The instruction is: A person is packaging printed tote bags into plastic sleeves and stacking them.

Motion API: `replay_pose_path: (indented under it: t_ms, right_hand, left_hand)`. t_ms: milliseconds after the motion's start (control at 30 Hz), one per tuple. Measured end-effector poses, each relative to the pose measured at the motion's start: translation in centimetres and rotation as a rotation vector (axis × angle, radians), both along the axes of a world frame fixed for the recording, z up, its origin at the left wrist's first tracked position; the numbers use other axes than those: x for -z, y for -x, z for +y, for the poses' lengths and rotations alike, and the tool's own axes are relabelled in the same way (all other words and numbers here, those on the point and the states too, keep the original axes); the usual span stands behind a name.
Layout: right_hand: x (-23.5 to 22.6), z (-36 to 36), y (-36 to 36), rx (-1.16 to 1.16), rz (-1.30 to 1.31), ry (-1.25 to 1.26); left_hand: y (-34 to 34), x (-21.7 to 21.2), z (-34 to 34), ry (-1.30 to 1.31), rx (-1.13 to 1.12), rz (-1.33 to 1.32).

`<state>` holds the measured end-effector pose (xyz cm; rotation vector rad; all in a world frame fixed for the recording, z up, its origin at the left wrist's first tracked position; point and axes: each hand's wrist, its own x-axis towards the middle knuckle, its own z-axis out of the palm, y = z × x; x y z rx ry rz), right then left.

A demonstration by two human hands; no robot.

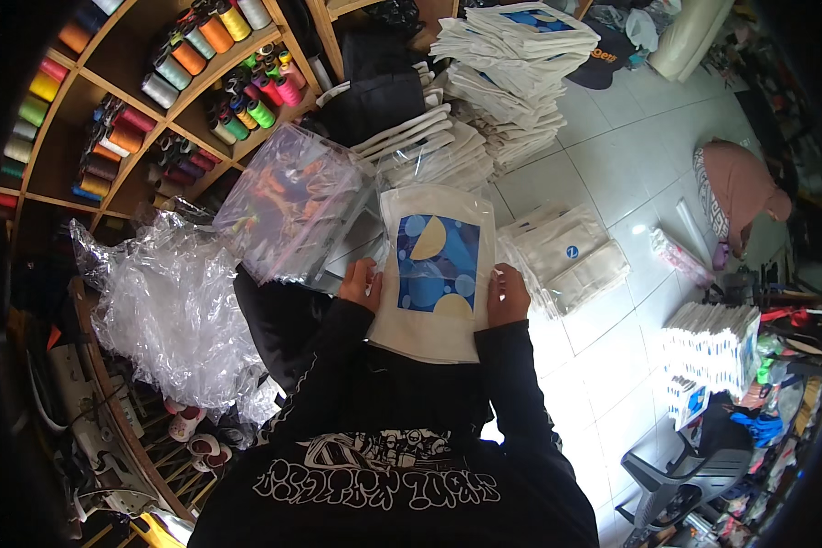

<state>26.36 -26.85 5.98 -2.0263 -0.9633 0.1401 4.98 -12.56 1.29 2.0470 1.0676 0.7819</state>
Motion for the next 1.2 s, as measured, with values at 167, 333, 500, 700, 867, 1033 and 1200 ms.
replay_pose_path:
  t_ms: [167, 333, 500, 700, 867, 1033, 1200]
  right_hand:
    - [-1.5, 0.3, 0.3, 0.017, 0.027, -0.025]
    - [0.1, -0.4, -0.2, 0.000, 0.132, -0.026]
    - [1.8, -1.1, -0.5, 0.015, 0.250, -0.039]
    - [3.3, -2.2, -0.5, 0.075, 0.233, -0.039]
    - [4.1, -2.6, -0.1, 0.085, 0.229, 0.011]
    - [5.0, -3.5, 0.3, 0.098, 0.216, 0.069]
    - [5.3, -3.8, 0.8, 0.115, 0.155, 0.007]
  left_hand:
    - [0.1, 1.9, 0.4, -0.043, 0.014, 0.001]
    - [0.4, 2.6, 0.0, 0.426, -0.057, -0.076]
    - [0.4, 2.9, 0.3, 0.413, -0.015, -0.218]
    - [0.0, -0.5, -0.3, 0.183, -0.038, 0.047]
    - [0.2, -1.7, -0.3, 0.057, -0.012, 0.034]
    - [0.2, -3.6, -0.3, -0.114, 0.024, 0.150]
    - [-0.4, -6.3, 0.0, -0.182, 0.065, 0.178]
